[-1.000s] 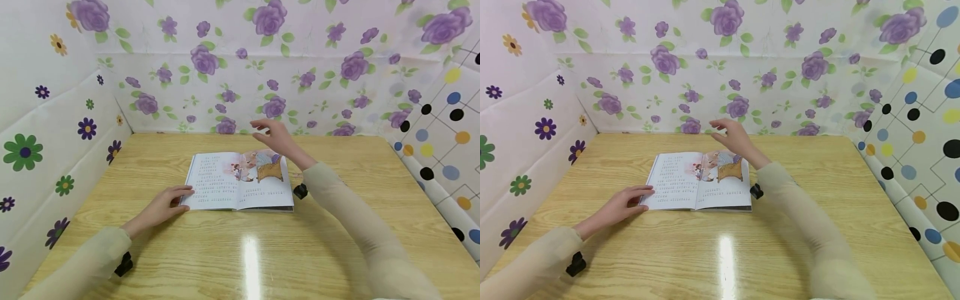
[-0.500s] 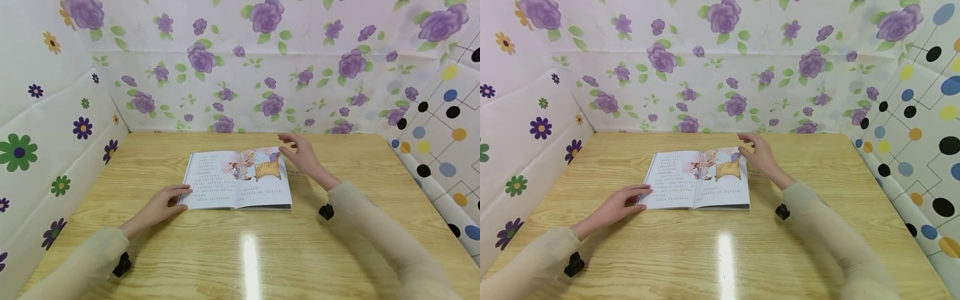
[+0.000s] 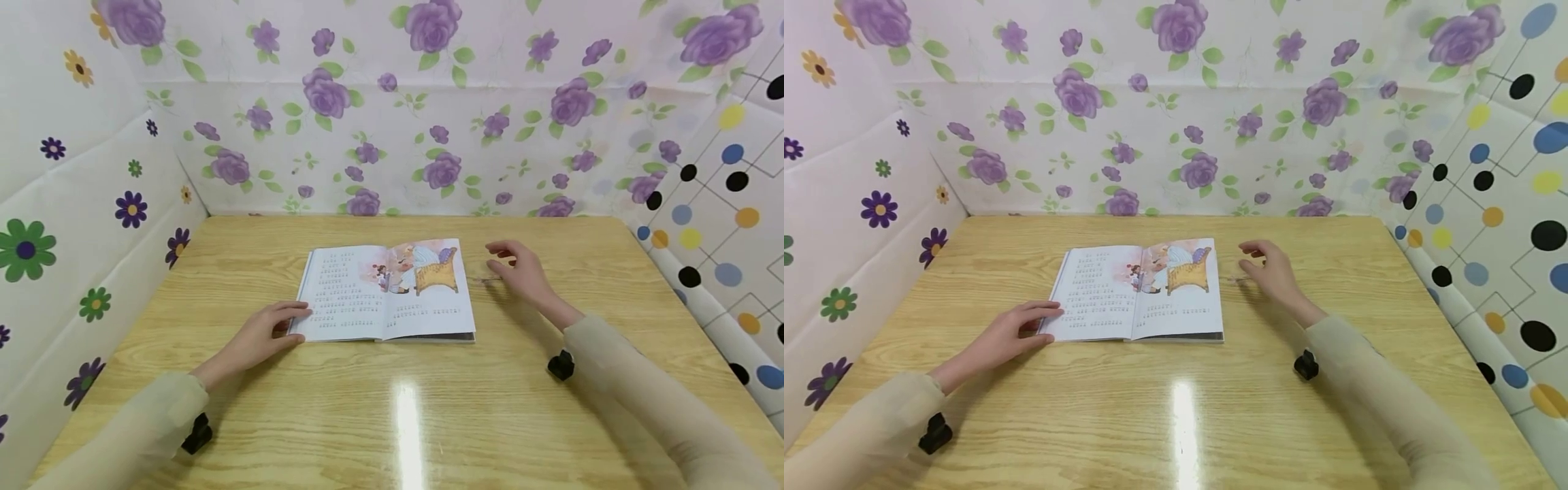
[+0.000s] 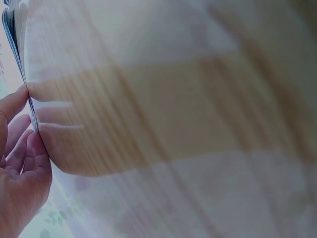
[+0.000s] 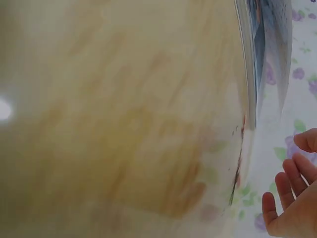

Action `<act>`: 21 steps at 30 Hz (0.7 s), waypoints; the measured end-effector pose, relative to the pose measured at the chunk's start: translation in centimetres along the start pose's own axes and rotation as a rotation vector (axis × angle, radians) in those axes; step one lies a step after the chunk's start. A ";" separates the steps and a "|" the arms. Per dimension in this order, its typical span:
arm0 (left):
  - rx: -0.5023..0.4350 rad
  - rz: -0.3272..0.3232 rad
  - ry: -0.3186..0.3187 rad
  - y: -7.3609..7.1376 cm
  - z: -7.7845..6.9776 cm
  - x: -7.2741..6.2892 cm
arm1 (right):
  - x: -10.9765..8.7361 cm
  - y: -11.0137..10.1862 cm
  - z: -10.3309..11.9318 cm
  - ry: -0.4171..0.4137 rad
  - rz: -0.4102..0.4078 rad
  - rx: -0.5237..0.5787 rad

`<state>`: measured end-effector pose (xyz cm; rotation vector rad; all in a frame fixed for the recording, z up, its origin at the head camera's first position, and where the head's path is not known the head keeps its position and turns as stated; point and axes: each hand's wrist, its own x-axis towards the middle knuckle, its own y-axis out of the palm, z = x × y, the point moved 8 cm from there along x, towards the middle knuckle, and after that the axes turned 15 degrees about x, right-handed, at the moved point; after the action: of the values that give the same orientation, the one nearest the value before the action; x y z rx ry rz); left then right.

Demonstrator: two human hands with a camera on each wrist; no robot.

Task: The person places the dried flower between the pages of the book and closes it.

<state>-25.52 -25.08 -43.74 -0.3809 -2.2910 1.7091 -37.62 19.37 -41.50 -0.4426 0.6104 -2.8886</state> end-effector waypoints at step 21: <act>-0.005 -0.009 0.018 -0.2 -0.2 0.0 | -1.6 -3.7 -4.4 0.324 0.130 -0.053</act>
<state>-25.48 -24.93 -43.44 -0.3847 -2.2810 1.6891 -37.81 24.71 -44.15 0.0625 0.7323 -2.8423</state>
